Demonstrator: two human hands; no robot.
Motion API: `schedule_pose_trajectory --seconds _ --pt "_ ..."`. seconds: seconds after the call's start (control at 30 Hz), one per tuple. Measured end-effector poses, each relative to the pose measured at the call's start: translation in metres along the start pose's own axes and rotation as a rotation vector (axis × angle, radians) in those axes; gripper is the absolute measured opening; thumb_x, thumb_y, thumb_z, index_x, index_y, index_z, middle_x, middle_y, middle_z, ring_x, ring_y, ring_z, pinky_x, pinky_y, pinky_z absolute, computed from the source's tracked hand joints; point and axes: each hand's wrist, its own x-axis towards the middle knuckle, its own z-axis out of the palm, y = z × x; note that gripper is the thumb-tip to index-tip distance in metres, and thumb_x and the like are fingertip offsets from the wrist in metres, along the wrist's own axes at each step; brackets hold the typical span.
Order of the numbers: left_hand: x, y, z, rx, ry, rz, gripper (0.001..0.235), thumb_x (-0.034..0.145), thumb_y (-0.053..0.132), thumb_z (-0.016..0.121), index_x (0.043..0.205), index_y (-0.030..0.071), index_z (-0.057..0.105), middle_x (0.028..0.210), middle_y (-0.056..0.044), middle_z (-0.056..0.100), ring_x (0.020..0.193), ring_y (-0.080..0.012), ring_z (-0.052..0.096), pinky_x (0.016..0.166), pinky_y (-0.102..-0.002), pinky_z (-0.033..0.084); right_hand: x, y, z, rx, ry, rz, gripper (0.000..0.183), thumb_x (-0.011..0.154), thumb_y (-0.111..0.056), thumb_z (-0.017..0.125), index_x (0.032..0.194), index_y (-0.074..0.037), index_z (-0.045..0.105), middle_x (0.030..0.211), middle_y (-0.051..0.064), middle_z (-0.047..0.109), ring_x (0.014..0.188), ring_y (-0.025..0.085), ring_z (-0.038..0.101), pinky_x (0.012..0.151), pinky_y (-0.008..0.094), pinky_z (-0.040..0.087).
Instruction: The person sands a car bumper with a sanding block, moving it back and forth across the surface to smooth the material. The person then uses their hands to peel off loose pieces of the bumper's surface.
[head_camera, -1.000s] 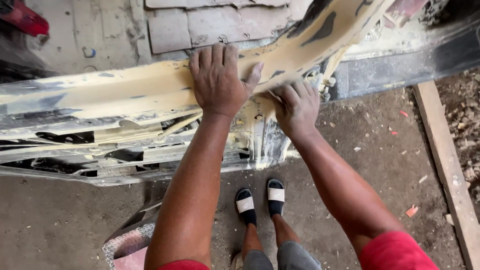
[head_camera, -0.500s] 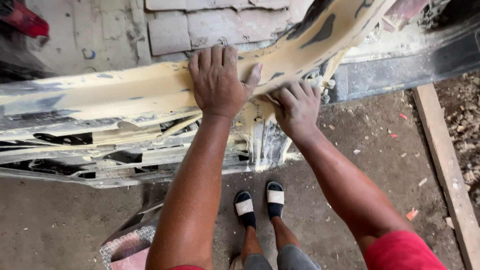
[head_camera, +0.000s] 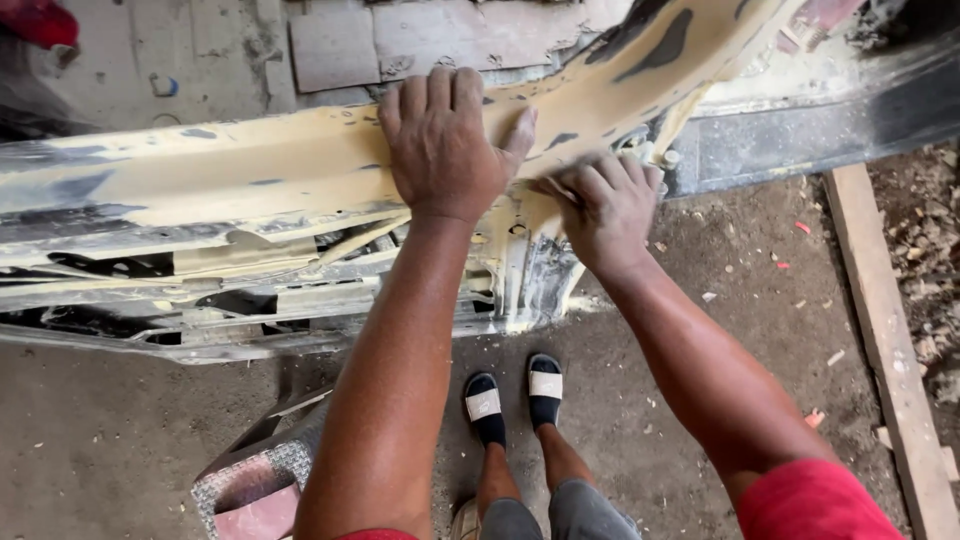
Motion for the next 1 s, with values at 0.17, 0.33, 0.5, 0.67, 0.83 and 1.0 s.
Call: schedule_pose_trajectory --seconds 0.17,0.33,0.5,0.67,0.83,1.0 --pt "0.000 -0.001 -0.005 -0.052 -0.071 -0.013 0.058 0.097 0.064 0.068 0.105 0.007 0.063 0.098 -0.011 0.058 0.096 -0.0288 0.051 0.095 -0.048 0.036 0.002 -0.006 -0.007 -0.002 0.034 -0.053 0.024 0.099 -0.038 0.081 0.092 -0.020 0.066 0.096 -0.004 0.061 0.092 0.015 0.051 0.083 0.036 0.033" --pt "-0.005 0.001 -0.001 -0.023 -0.015 -0.020 0.060 0.094 0.064 0.067 0.108 0.007 0.062 0.100 -0.010 0.058 0.099 -0.0283 0.051 0.099 -0.049 0.035 -0.003 0.002 0.009 -0.001 0.030 -0.054 0.025 0.097 -0.040 0.080 0.090 -0.022 0.065 0.093 -0.004 0.060 0.087 0.015 0.048 0.082 0.035 0.034" --pt "0.000 0.000 -0.003 -0.003 0.016 -0.014 0.059 0.096 0.064 0.067 0.109 0.007 0.062 0.102 -0.011 0.058 0.102 -0.0287 0.051 0.102 -0.050 0.034 -0.001 0.002 0.006 -0.091 -0.007 -0.044 0.027 0.095 -0.040 0.080 0.089 -0.019 0.065 0.091 -0.002 0.058 0.087 0.016 0.049 0.080 0.035 0.033" --pt "-0.004 -0.002 -0.001 -0.046 -0.028 -0.017 0.059 0.098 0.064 0.068 0.111 0.006 0.062 0.103 -0.011 0.058 0.101 -0.0292 0.051 0.100 -0.049 0.034 -0.001 0.000 0.000 0.051 0.011 -0.011 0.027 0.097 -0.040 0.082 0.090 -0.019 0.066 0.090 -0.003 0.060 0.085 0.016 0.049 0.080 0.036 0.033" --pt "-0.003 0.000 0.000 -0.001 -0.005 -0.016 0.060 0.094 0.065 0.067 0.110 0.007 0.062 0.102 -0.010 0.058 0.101 -0.0285 0.051 0.102 -0.050 0.034 0.009 -0.004 -0.005 -0.044 -0.004 -0.073 0.020 0.096 -0.034 0.079 0.091 -0.019 0.066 0.093 -0.004 0.059 0.090 0.015 0.051 0.084 0.037 0.034" --pt "-0.002 0.000 -0.001 -0.052 -0.045 -0.033 0.058 0.099 0.065 0.066 0.110 0.007 0.063 0.103 -0.010 0.058 0.101 -0.0281 0.051 0.101 -0.050 0.034 0.008 -0.003 -0.012 -0.022 -0.024 -0.064 0.022 0.096 -0.036 0.081 0.091 -0.020 0.067 0.094 -0.003 0.059 0.089 0.017 0.051 0.082 0.037 0.033"
